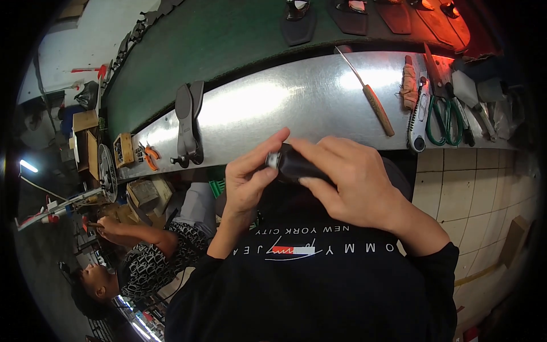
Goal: The recorder is seen attaching shoe straps to the base of the shoe.
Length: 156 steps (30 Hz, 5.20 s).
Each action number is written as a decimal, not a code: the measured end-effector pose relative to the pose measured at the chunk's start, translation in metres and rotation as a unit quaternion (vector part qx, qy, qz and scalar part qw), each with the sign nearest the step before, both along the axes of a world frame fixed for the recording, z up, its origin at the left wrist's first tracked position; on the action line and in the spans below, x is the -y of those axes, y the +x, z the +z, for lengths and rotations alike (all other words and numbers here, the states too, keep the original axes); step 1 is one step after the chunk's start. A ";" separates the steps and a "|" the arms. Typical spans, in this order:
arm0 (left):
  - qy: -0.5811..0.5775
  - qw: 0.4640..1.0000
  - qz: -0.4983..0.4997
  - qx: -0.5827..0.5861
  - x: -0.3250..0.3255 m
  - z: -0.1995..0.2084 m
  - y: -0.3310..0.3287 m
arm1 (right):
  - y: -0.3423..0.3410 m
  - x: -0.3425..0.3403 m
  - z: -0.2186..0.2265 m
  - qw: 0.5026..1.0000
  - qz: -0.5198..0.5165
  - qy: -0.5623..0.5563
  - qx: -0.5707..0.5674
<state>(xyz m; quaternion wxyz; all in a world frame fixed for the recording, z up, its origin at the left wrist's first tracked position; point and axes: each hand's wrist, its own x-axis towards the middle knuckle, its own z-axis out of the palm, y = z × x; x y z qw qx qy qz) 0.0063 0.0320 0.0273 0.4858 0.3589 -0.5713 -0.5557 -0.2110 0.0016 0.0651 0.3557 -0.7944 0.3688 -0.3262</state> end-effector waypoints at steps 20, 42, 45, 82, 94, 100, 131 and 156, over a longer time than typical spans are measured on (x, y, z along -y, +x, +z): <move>0.210 0.974 0.081 -0.032 0.001 0.002 -0.015 | 0.002 0.013 -0.029 0.996 0.052 -0.076 -0.023; 0.374 0.915 0.087 -0.121 0.013 0.006 -0.010 | 0.005 0.000 -0.044 0.998 0.008 -0.008 0.054; 0.406 0.892 0.058 -0.189 0.012 0.012 -0.011 | 0.008 -0.004 -0.042 0.990 -0.027 -0.116 0.073; 0.353 0.933 0.063 0.016 0.003 -0.002 -0.016 | 0.004 -0.003 -0.039 0.985 -0.038 0.149 0.073; 0.295 0.876 0.315 -0.215 0.001 -0.012 0.053 | -0.013 0.088 -0.056 0.938 -0.274 -0.212 -0.015; 0.424 0.771 0.292 -0.374 0.005 -0.044 0.038 | -0.017 0.076 -0.101 0.951 -0.257 -0.115 -0.127; 0.222 0.890 0.362 -0.167 0.017 -0.030 -0.029 | 0.027 -0.012 -0.068 0.802 0.087 0.543 0.235; 0.176 0.916 0.350 -0.090 0.027 -0.016 -0.011 | 0.042 -0.022 -0.062 0.992 0.008 0.023 0.120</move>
